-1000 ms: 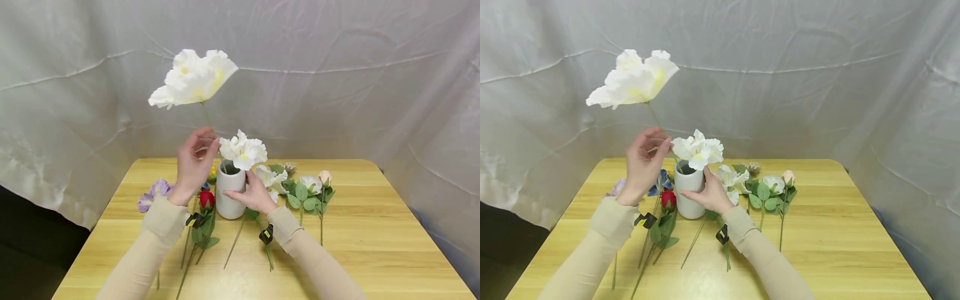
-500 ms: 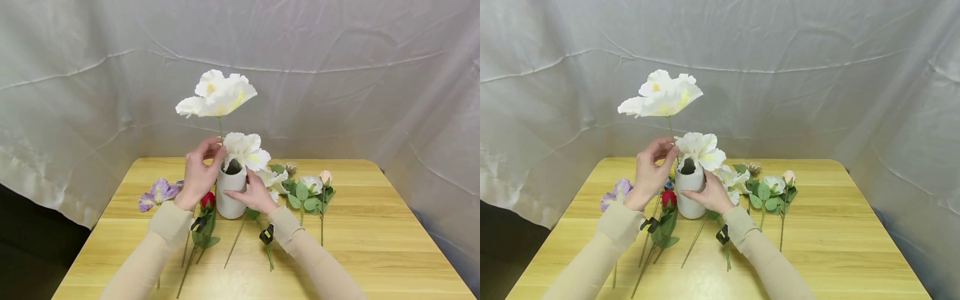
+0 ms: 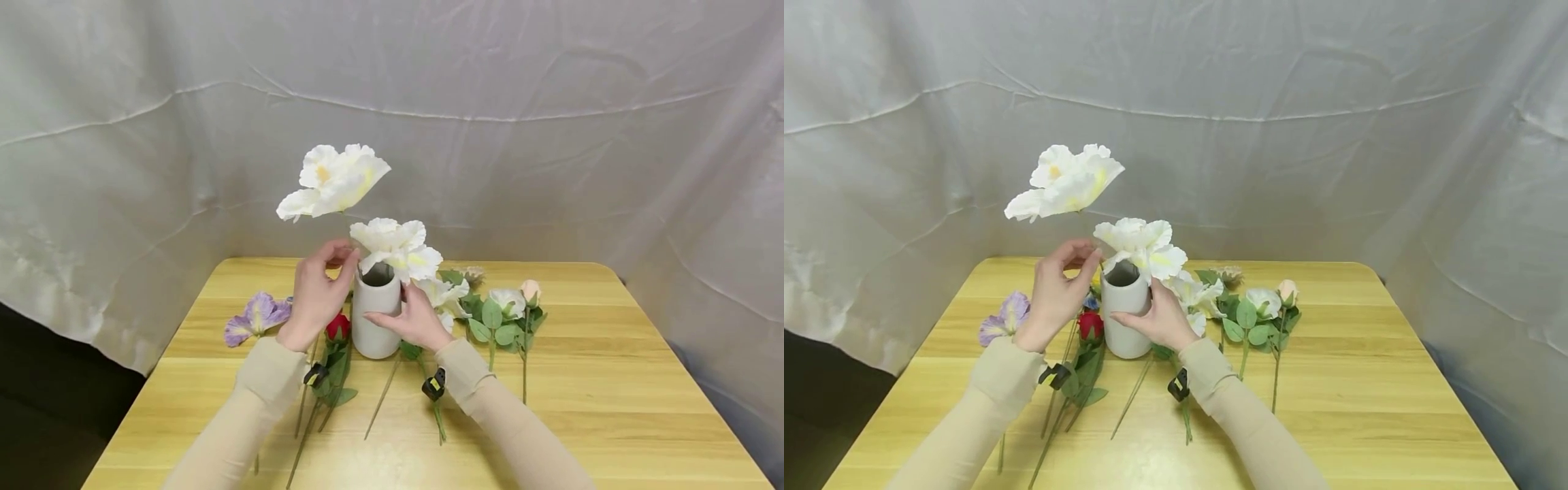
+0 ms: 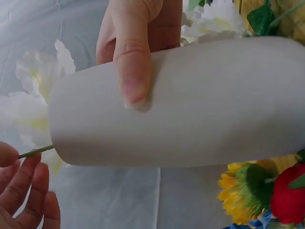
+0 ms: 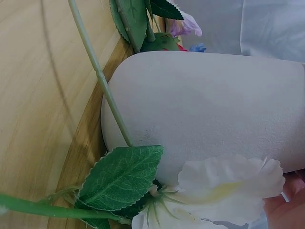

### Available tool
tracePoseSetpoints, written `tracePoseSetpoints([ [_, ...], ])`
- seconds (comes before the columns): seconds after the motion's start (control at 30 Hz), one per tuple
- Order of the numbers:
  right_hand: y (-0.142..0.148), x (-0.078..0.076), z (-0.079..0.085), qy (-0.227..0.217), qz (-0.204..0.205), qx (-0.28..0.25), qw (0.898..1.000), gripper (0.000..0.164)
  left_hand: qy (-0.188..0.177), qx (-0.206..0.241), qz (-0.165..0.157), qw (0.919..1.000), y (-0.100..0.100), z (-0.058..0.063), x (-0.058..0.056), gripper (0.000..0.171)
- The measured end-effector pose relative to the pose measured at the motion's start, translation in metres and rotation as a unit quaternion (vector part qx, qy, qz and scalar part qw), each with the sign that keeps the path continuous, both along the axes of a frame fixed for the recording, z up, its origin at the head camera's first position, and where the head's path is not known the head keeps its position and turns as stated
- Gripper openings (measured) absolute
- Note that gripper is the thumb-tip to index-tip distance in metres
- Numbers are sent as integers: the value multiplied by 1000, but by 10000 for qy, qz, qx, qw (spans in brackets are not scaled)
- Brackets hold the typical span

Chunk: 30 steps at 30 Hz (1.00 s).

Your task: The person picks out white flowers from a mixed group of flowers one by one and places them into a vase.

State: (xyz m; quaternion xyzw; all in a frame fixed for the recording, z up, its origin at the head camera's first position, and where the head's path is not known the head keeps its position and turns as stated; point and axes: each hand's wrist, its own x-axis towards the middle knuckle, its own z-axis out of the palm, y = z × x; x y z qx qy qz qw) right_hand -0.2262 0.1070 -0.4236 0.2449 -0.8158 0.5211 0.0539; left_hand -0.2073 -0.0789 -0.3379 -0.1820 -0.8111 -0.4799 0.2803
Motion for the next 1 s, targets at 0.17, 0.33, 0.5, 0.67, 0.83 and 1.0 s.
tracePoseSetpoints([
  [0.17,-1,0,0,-27,50,-59,10000,69,-243,-38,-25,9997,-2,-3,0,14],
  [0.33,-1,2,-1,7,-22,-22,10000,70,-203,-235,68,9995,-3,-10,-1,19],
  [0.5,-1,1,-4,50,-120,89,9999,67,-230,-415,131,9988,-4,-14,-3,21],
  [0.67,-2,1,-3,27,-172,-12,9998,72,-776,-524,99,9956,-7,-16,-3,25],
  [0.83,-2,0,-3,32,-78,-231,9997,76,-1649,-429,-105,9853,-12,-22,-1,32],
  [1.0,-2,1,-3,-9,-159,-138,9998,73,-1851,-349,-344,9815,-16,-30,0,33],
])
